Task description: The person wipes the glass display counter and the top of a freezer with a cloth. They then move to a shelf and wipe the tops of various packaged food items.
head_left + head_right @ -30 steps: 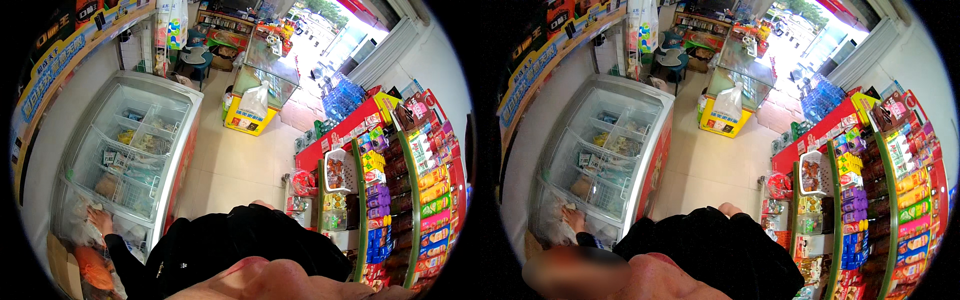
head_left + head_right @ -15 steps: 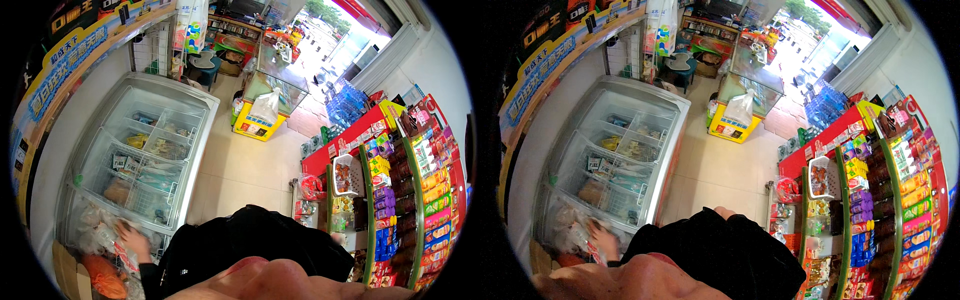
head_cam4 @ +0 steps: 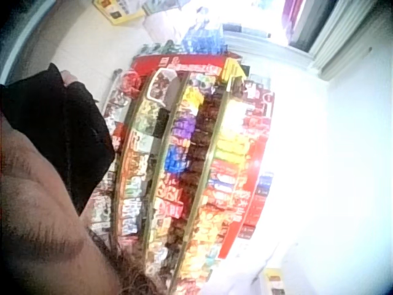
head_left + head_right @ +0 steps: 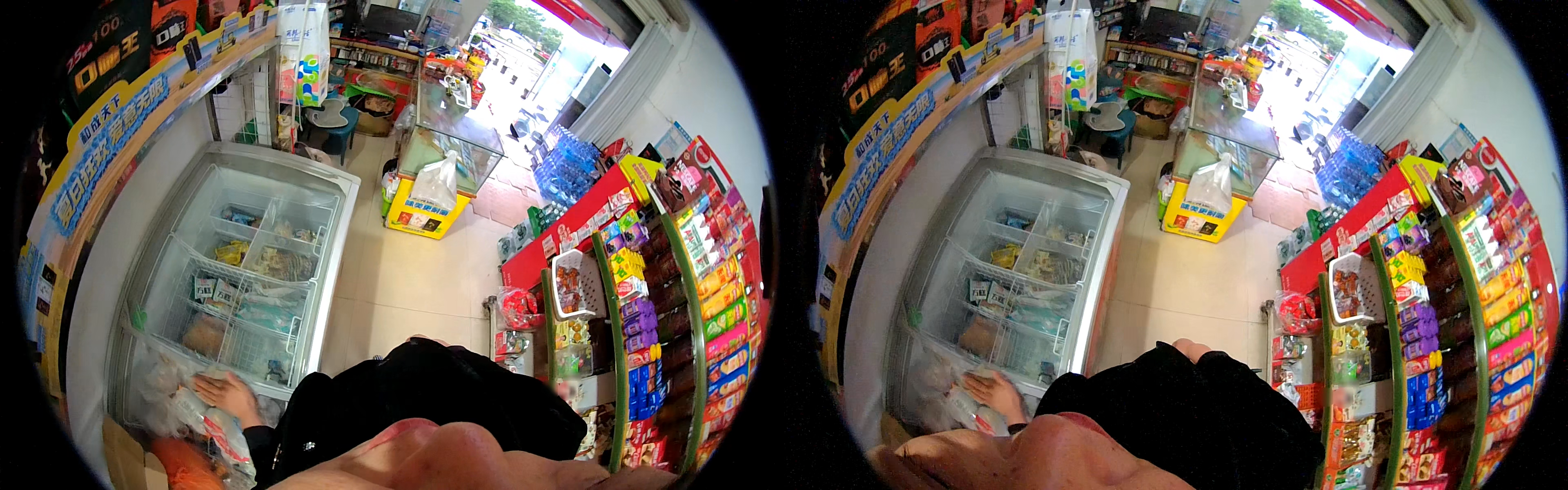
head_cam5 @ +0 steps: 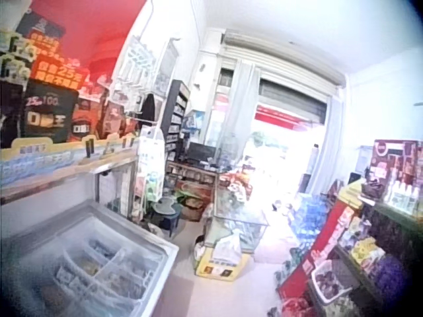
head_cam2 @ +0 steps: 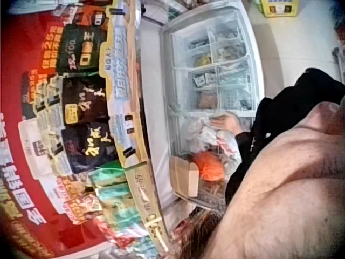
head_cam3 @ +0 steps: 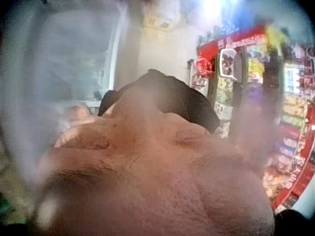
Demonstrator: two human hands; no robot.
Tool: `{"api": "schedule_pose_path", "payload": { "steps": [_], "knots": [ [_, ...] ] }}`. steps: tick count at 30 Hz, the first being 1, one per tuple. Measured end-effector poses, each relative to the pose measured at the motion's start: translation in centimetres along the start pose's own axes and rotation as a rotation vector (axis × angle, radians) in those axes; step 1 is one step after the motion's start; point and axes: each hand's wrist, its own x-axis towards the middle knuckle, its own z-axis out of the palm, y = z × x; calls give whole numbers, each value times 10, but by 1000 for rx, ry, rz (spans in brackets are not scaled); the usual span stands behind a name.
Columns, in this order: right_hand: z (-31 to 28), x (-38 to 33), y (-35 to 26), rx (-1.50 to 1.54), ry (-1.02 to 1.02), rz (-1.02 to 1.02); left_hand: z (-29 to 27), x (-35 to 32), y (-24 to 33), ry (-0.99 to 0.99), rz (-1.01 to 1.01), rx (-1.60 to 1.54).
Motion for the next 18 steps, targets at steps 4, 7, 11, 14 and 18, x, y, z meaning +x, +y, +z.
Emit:
{"api": "schedule_pose_path", "payload": {
  "steps": [4, 7, 11, 14, 18],
  "knots": [
    [1, -7, 2, 26, 15, 35, 42, 86, -51, -268, -116, 131],
    [2, -3, -5, 32, 12, 24, 70, 142, -110, -249, -129, 216],
    [5, -16, 5, 34, 27, 69, 68, 195, -115, -497, -329, 40],
    [4, -14, 3, 32, 21, 61, 85, 220, -149, -554, -417, 13],
    [-3, -15, 11, 23, 19, 75, 71, 199, -122, -485, -281, 52]
  ]
}}
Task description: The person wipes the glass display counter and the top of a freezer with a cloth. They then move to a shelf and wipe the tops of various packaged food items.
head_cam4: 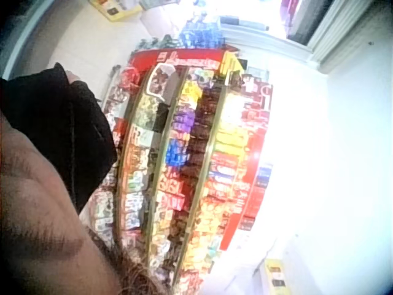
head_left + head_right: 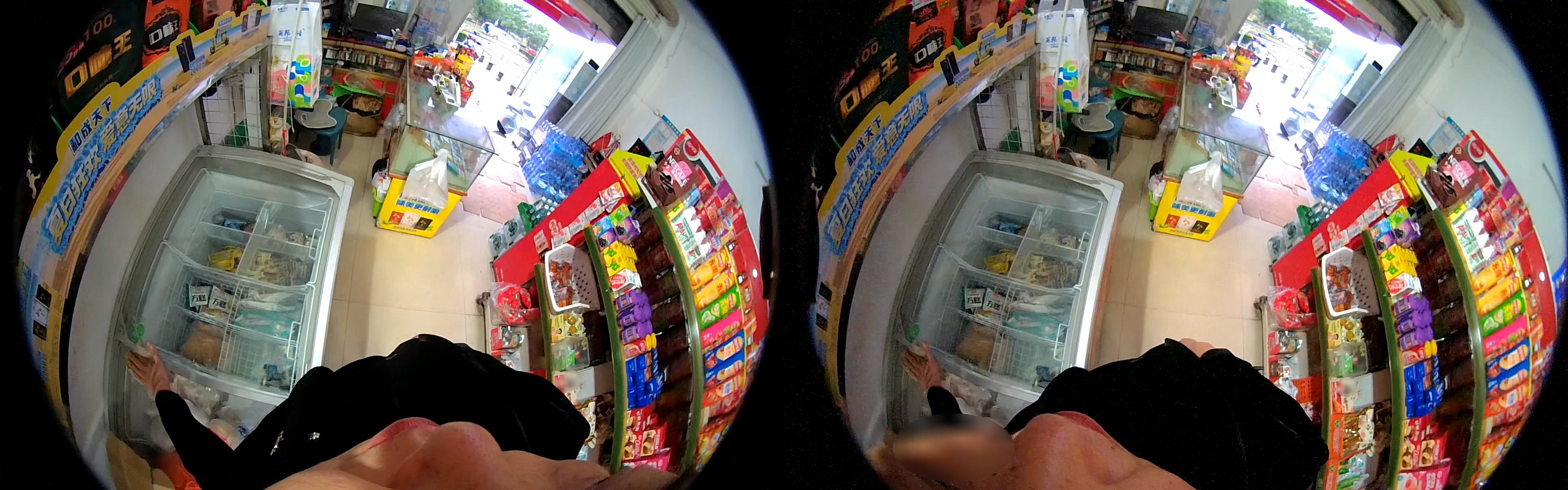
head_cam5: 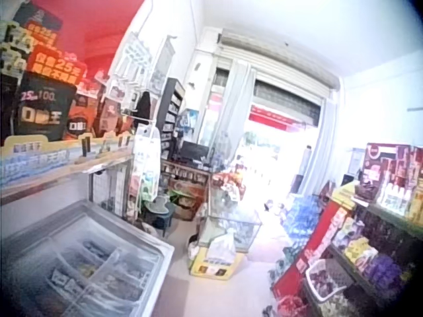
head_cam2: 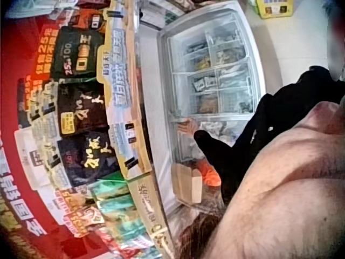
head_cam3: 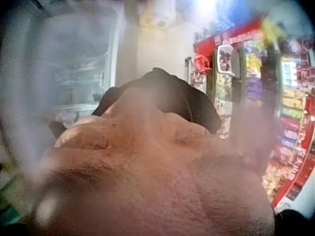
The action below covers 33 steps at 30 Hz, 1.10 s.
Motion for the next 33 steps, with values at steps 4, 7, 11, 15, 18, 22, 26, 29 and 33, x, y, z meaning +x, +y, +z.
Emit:
{"api": "schedule_pose_path", "payload": {
  "steps": [4, 7, 11, 15, 18, 22, 26, 29, 33],
  "knots": [
    [-6, 23, -10, -23, -31, -66, 32, -66, -17, 135, 175, 17],
    [-7, 45, -2, -10, -52, -96, -20, -177, 43, 187, 386, -97],
    [-3, 104, -24, -50, -117, -231, -12, -286, 55, 163, 403, 28],
    [3, 129, -20, -32, -119, -278, 56, -326, 55, 472, 582, 335],
    [1, 139, -30, -41, -128, -311, 87, -339, 41, 570, 588, 590],
    [0, 132, -24, -40, -123, -302, 42, -335, 65, 353, 486, 213],
    [0, 105, -8, -48, -111, -252, -2, -284, 94, 549, 328, -22],
    [4, 89, -5, -48, -107, -228, 23, -205, 56, 476, 276, 28],
    [10, 72, -6, -40, -103, -202, 31, -107, 16, 352, 200, 66]
  ]
}}
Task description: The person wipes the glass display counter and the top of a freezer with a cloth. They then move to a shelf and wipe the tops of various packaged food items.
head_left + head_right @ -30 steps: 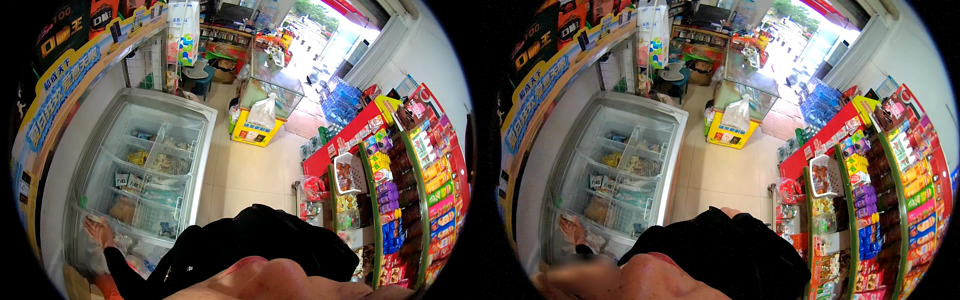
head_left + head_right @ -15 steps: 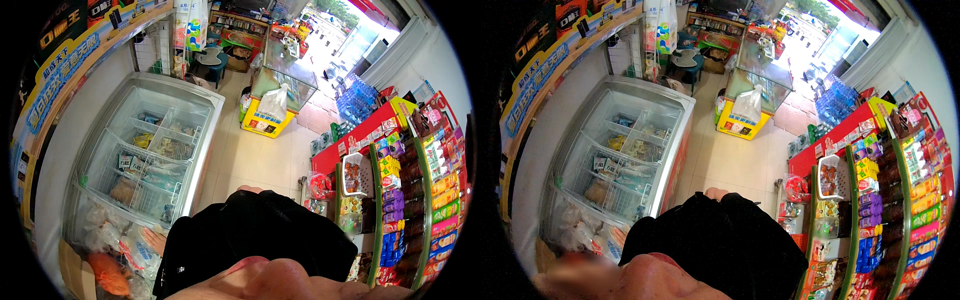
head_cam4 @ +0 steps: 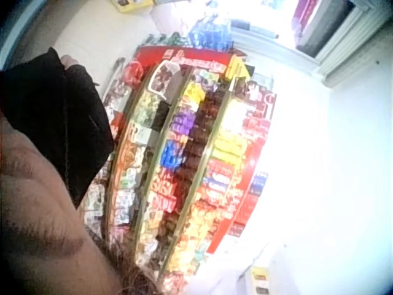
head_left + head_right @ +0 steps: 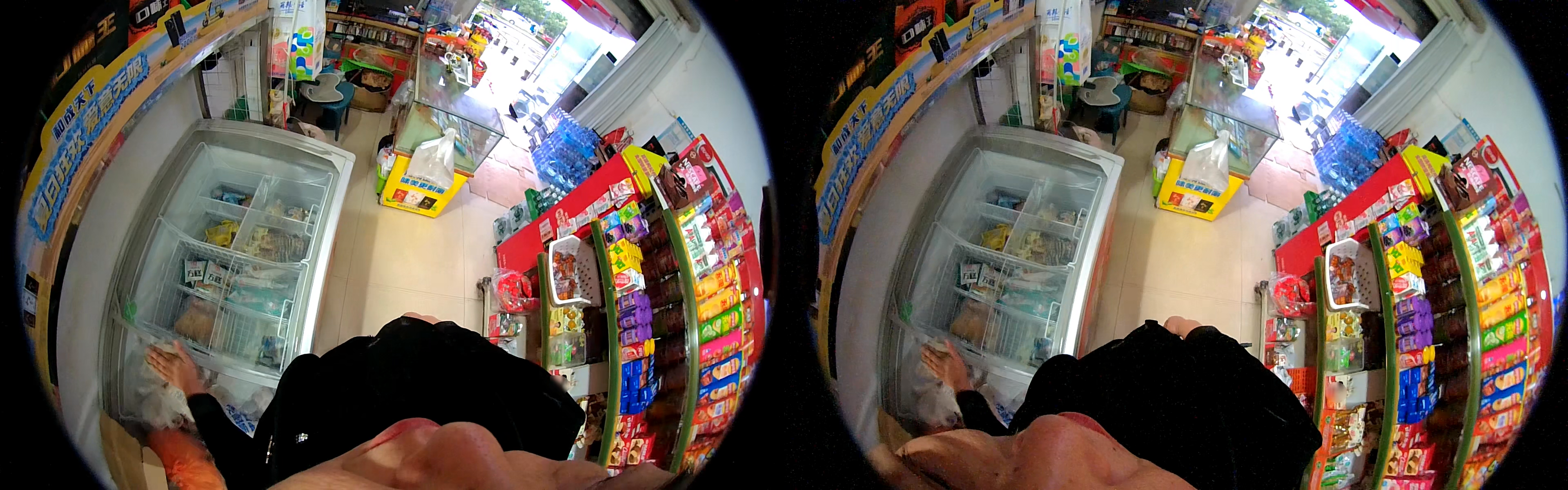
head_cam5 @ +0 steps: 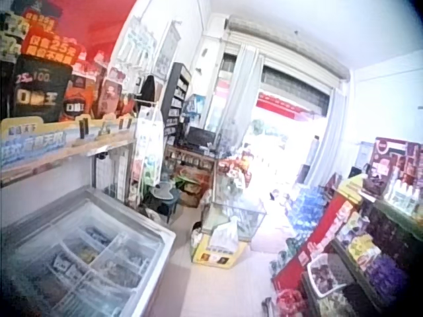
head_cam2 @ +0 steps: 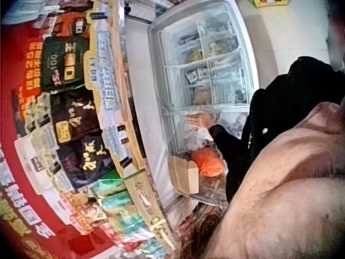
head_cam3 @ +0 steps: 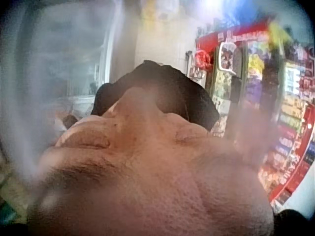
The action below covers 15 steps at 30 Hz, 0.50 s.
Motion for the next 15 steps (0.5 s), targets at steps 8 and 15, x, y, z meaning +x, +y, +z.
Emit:
{"api": "schedule_pose_path", "payload": {
  "steps": [8, 15],
  "knots": [
    [2, -17, 2, -9, 18, 24, 11, 76, -16, -288, -210, 157],
    [0, -15, -1, -1, 19, 2, 14, -5, -11, 166, 92, 26]
  ]
}}
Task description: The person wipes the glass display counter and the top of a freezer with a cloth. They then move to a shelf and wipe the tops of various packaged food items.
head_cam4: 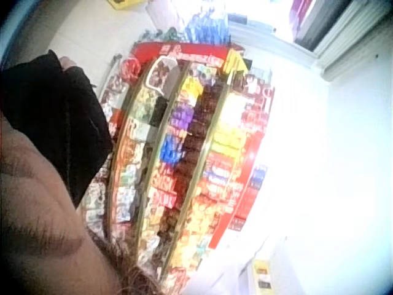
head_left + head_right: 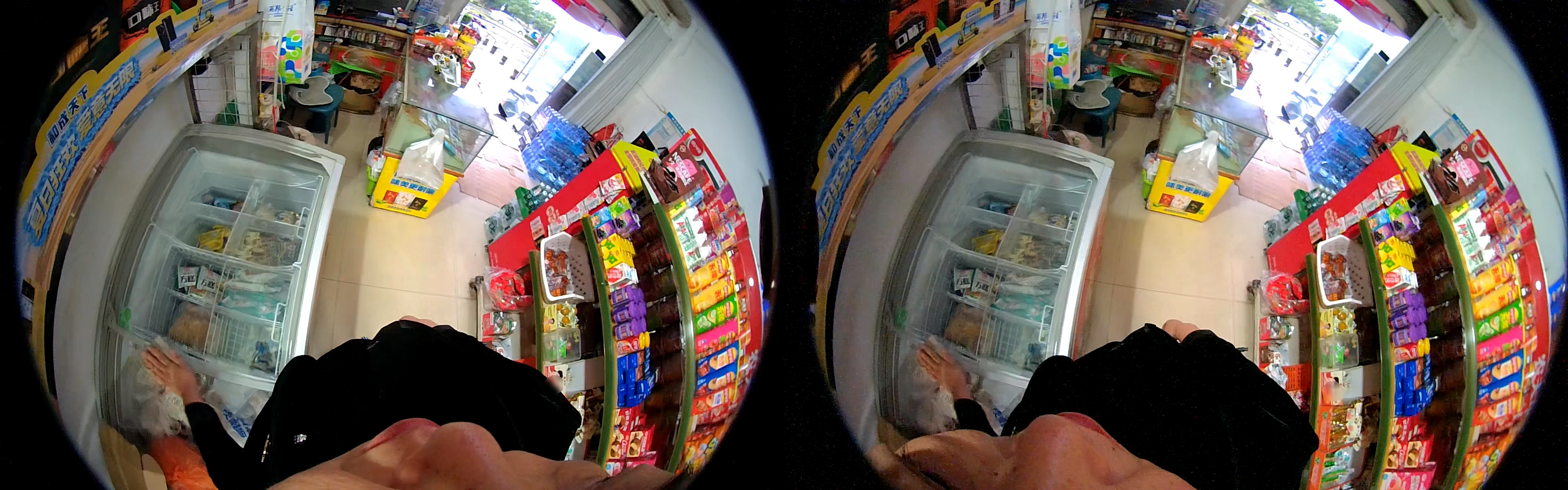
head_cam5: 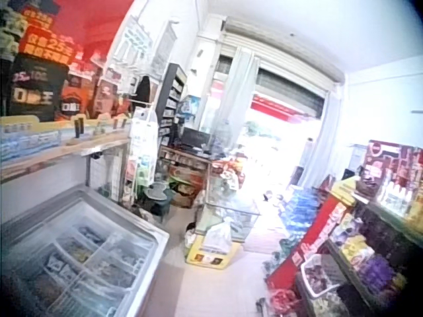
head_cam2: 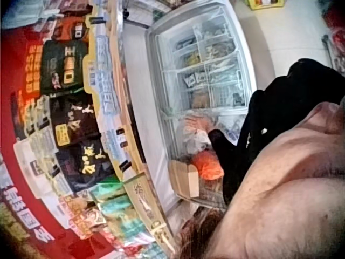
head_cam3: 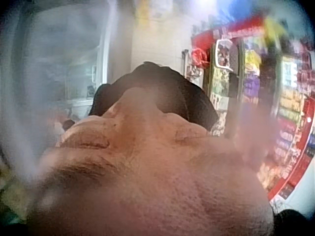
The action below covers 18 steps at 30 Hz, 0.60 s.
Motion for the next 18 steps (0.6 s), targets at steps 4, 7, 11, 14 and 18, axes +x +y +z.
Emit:
{"api": "schedule_pose_path", "payload": {
  "steps": [4, 7, 11, 14, 18],
  "knots": [
    [3, 0, 9, 4, -9, 8, -80, -66, 71, -53, 134, -162],
    [2, 2, 10, 1, -17, -7, -121, -119, 107, -153, 202, -188],
    [0, 9, 8, -3, -28, -30, -114, -169, 118, 0, 348, -126],
    [2, 7, 15, 6, -27, -21, -128, -164, 126, -49, 319, -163],
    [-1, 13, 10, -2, -39, -34, -124, -128, 113, -69, 124, -157]
  ]
}}
